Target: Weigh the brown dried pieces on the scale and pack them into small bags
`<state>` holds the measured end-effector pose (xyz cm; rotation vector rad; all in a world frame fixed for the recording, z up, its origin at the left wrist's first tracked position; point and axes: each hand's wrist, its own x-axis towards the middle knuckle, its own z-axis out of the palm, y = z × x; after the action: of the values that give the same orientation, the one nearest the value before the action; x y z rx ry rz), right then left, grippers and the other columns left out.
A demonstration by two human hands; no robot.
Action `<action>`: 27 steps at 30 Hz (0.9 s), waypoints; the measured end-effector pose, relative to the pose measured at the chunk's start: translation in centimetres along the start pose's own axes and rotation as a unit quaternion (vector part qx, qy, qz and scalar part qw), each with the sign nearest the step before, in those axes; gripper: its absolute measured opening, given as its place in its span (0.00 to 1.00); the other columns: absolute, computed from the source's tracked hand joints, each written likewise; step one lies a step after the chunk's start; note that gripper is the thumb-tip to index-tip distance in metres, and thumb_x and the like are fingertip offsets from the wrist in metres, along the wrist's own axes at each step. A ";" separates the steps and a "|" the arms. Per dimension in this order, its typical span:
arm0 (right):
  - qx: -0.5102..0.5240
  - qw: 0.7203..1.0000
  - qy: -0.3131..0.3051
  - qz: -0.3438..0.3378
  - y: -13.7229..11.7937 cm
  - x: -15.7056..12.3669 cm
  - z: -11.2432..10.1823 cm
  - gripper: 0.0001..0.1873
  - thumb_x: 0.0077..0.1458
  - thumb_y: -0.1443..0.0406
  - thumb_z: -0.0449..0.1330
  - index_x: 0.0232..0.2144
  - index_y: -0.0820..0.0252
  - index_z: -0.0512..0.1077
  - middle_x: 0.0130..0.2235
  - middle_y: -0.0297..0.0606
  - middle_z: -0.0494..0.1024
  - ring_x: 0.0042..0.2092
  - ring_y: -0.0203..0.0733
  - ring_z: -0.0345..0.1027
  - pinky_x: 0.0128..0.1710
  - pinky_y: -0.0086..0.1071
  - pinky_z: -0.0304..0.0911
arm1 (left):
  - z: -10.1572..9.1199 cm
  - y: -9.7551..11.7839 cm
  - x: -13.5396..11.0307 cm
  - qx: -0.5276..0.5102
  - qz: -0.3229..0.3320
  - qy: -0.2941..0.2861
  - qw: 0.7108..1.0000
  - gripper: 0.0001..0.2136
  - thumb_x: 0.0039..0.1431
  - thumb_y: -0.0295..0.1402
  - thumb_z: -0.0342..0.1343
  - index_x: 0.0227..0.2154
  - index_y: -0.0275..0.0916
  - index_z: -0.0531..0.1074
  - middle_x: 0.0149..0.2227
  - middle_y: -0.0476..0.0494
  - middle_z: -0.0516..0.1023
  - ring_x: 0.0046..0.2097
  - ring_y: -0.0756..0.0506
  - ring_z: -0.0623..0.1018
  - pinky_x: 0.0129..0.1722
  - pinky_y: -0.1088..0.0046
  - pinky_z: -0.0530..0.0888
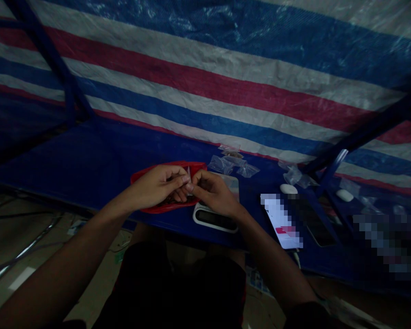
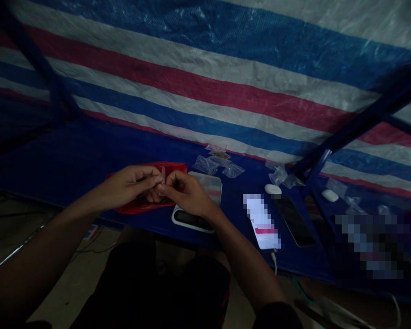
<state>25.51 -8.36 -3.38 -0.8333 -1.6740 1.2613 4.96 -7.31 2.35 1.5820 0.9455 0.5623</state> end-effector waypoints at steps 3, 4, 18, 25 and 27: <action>0.008 1.000 -0.014 0.002 0.2 -0.1 -0.1 0.20 0.63 0.49 0.67 0.33 0.57 0.69 0.31 0.31 0.72 0.32 0.35 0.64 0.34 0.32 0.64 | -0.1 0.2 -0.2 0.015 0.011 -0.010 1.000 0.12 0.68 0.41 0.57 0.34 0.37 0.73 0.30 0.47 0.80 0.30 0.50 0.79 0.33 0.72 0.78; 0.014 1.000 -0.019 0.002 0.2 -0.1 -0.1 0.20 0.63 0.49 0.67 0.33 0.57 0.70 0.32 0.31 0.73 0.33 0.36 0.65 0.35 0.33 0.64 | -0.1 0.3 -0.3 0.020 0.015 -0.013 1.000 0.12 0.68 0.41 0.57 0.34 0.37 0.73 0.30 0.46 0.80 0.30 0.49 0.79 0.33 0.72 0.78; -0.030 0.999 -0.037 -0.024 -0.9 -0.3 -0.4 0.14 0.68 0.57 0.60 0.31 0.57 0.71 0.30 0.31 0.73 0.32 0.36 0.65 0.35 0.31 0.63 | 0.2 0.9 -0.9 0.080 0.041 -0.015 0.996 0.13 0.68 0.42 0.57 0.33 0.38 0.75 0.30 0.46 0.81 0.31 0.48 0.80 0.35 0.71 0.78; -0.037 0.997 -0.059 -0.044 -0.8 -0.4 -0.4 0.12 0.69 0.62 0.59 0.31 0.57 0.71 0.31 0.32 0.76 0.34 0.36 0.69 0.37 0.32 0.65 | 0.4 1.0 -1.0 0.093 0.040 -0.016 0.995 0.13 0.68 0.41 0.56 0.33 0.37 0.74 0.31 0.45 0.81 0.32 0.48 0.80 0.35 0.71 0.78; -0.044 0.996 -0.062 -0.054 -0.8 -0.4 -0.4 0.12 0.69 0.63 0.58 0.31 0.57 0.71 0.32 0.32 0.76 0.34 0.37 0.70 0.38 0.32 0.66 | 0.5 1.0 -1.0 0.087 0.037 -0.010 0.995 0.12 0.68 0.40 0.56 0.33 0.37 0.74 0.31 0.45 0.81 0.32 0.48 0.80 0.35 0.71 0.78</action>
<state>26.00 -8.76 -2.70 -0.7180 -1.8609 1.1925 5.07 -8.50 3.32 1.7816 0.9431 0.5257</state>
